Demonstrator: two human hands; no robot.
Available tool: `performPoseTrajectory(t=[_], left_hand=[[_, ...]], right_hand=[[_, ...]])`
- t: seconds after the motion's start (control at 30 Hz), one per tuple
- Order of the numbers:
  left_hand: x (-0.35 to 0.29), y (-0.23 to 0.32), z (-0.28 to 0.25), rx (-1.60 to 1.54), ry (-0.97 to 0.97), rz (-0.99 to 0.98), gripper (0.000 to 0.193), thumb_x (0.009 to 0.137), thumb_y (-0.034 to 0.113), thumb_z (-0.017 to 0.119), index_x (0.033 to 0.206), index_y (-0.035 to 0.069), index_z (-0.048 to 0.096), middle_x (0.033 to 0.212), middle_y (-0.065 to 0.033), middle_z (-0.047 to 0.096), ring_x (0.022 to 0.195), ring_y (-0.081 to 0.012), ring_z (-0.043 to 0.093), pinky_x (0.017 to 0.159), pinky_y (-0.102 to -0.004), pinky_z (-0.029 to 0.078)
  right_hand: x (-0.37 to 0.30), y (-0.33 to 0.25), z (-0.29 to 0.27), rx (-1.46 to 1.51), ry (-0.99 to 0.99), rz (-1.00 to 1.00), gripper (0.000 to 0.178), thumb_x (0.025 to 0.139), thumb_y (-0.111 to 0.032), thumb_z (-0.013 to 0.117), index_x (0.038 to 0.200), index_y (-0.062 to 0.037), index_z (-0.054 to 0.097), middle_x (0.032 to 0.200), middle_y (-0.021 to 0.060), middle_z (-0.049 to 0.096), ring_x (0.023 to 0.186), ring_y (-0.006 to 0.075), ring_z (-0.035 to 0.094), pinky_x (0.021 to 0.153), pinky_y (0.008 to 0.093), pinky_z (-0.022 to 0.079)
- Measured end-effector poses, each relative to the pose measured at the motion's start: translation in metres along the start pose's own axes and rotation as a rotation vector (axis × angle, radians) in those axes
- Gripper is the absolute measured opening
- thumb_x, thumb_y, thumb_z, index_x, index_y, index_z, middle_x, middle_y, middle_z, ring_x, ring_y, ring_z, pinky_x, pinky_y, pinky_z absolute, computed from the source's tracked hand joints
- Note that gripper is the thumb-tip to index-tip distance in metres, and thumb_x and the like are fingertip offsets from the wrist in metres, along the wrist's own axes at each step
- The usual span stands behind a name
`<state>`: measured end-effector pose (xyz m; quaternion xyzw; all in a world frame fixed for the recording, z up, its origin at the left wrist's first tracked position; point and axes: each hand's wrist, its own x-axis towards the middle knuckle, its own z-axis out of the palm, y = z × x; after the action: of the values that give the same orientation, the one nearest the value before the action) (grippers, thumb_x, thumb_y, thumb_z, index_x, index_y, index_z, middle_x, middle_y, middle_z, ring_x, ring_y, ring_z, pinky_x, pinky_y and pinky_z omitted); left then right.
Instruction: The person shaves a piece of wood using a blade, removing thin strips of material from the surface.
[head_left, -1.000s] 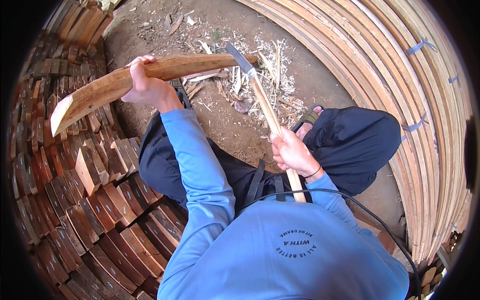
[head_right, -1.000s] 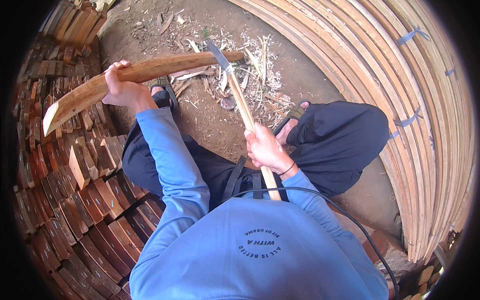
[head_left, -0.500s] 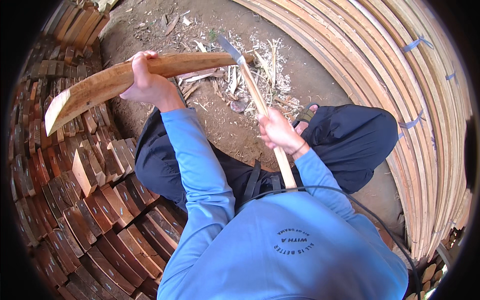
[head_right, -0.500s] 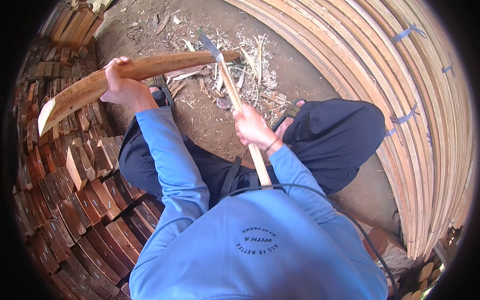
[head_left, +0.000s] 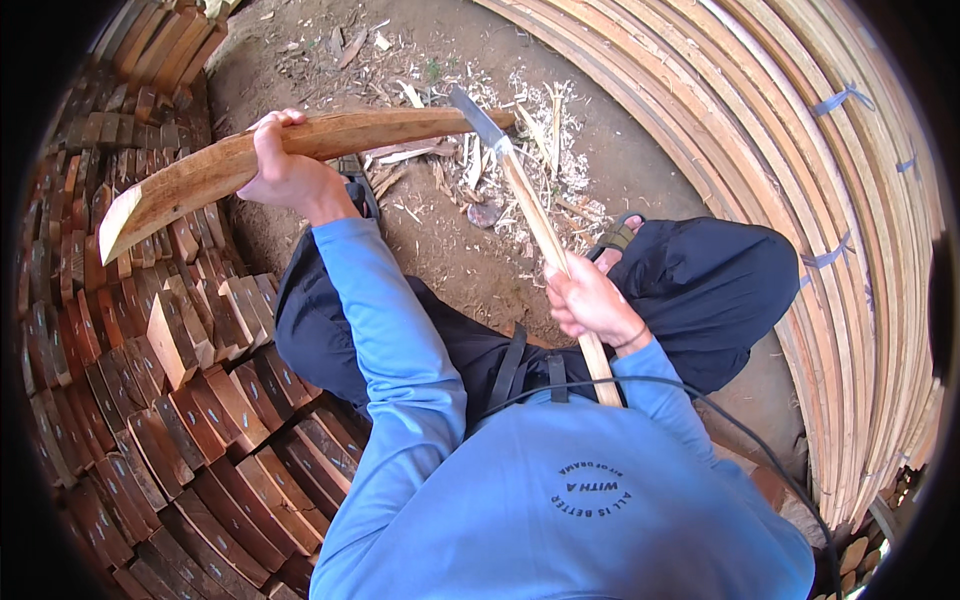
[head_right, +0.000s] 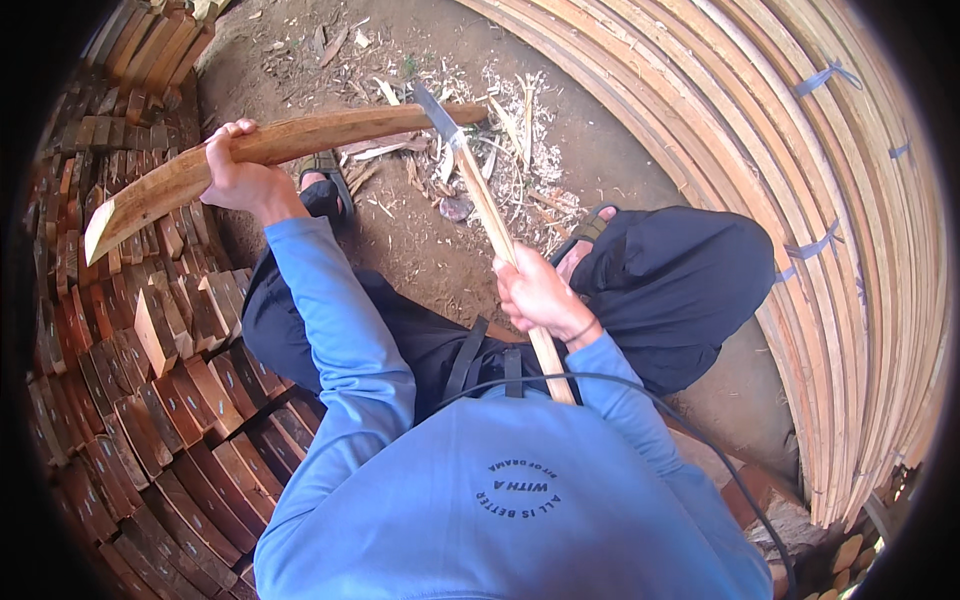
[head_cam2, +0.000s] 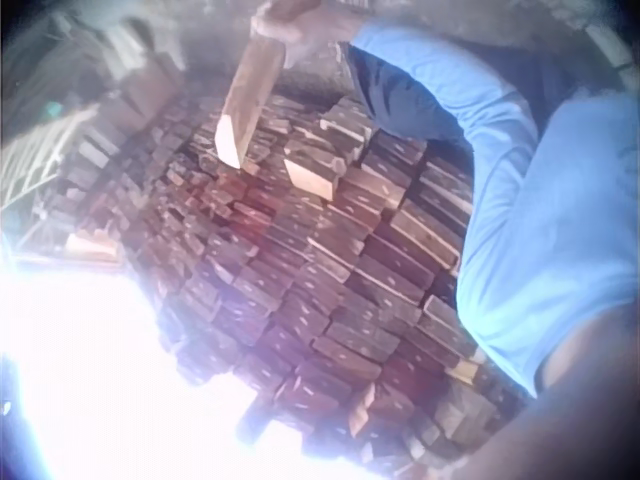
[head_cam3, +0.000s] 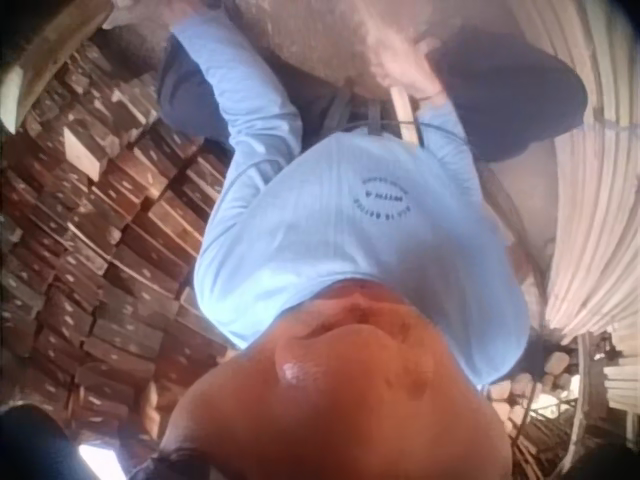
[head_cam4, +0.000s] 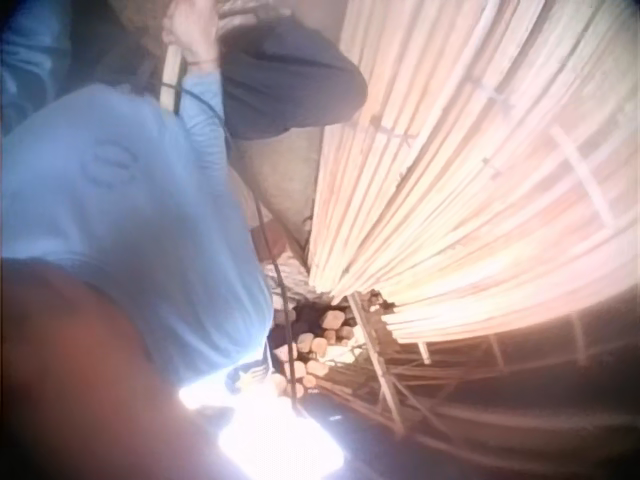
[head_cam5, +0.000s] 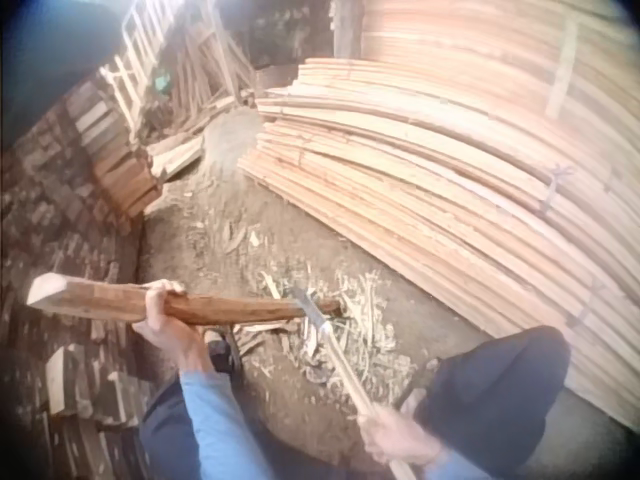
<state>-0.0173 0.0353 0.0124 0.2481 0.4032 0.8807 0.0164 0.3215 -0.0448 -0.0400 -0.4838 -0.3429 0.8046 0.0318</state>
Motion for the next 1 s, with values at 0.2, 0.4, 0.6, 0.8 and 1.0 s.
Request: performPoseTrajectory(t=[0.2, 0.4, 0.6, 0.8, 1.0], left_hand=[[-0.01, 0.003, 0.013, 0.063, -0.037, 0.008, 0.005, 0.077, -0.004, 0.06, 0.076, -0.009, 0.061, 0.07, -0.0169, 0.063, 0.058, -0.0224, 0.063, 0.056, -0.0337, 0.054], [-0.027, 0.01, 0.022, 0.09, -0.057, 0.001, 0.004, 0.077, -0.004, 0.059, 0.08, -0.006, 0.058, 0.073, -0.0157, 0.062, 0.062, -0.0235, 0.063, 0.061, -0.0357, 0.055], [-0.021, 0.013, 0.013, 0.087, -0.053, 0.024, 0.003, 0.078, -0.002, 0.061, 0.078, -0.005, 0.06, 0.071, -0.0151, 0.063, 0.061, -0.0221, 0.063, 0.06, -0.0358, 0.055], [-0.021, 0.011, 0.025, 0.106, -0.01, -0.014, 0.003, 0.077, -0.003, 0.06, 0.076, -0.005, 0.059, 0.071, -0.015, 0.062, 0.061, -0.0219, 0.062, 0.059, -0.0343, 0.054], [-0.03, 0.01, 0.032, 0.099, -0.041, 0.031, 0.007, 0.078, -0.003, 0.063, 0.076, -0.005, 0.057, 0.074, -0.0147, 0.062, 0.061, -0.0221, 0.063, 0.058, -0.0348, 0.055]], right_hand=[[0.03, 0.0, -0.003, -0.006, 0.009, -0.063, 0.008, 0.109, -0.018, 0.042, 0.107, -0.0105, 0.043, 0.068, -0.0037, 0.04, 0.047, 0.0058, 0.038, 0.037, 0.0244, 0.034], [0.036, 0.0, -0.001, 0.031, 0.075, -0.076, 0.009, 0.11, -0.017, 0.043, 0.106, -0.0098, 0.042, 0.067, -0.0034, 0.041, 0.045, 0.0063, 0.036, 0.036, 0.0249, 0.032], [0.008, 0.01, -0.003, 0.022, 0.015, -0.028, 0.012, 0.11, -0.021, 0.044, 0.104, -0.0108, 0.041, 0.067, -0.0039, 0.04, 0.046, 0.0055, 0.037, 0.036, 0.0247, 0.034], [0.024, 0.02, 0.005, -0.002, 0.093, -0.091, 0.013, 0.109, -0.02, 0.044, 0.102, -0.0096, 0.042, 0.068, -0.0023, 0.044, 0.046, 0.0066, 0.043, 0.036, 0.0253, 0.038], [0.041, 0.014, -0.002, -0.089, 0.115, -0.127, 0.014, 0.109, -0.022, 0.045, 0.109, -0.0075, 0.045, 0.065, -0.0028, 0.043, 0.046, 0.0078, 0.044, 0.035, 0.0263, 0.038]])
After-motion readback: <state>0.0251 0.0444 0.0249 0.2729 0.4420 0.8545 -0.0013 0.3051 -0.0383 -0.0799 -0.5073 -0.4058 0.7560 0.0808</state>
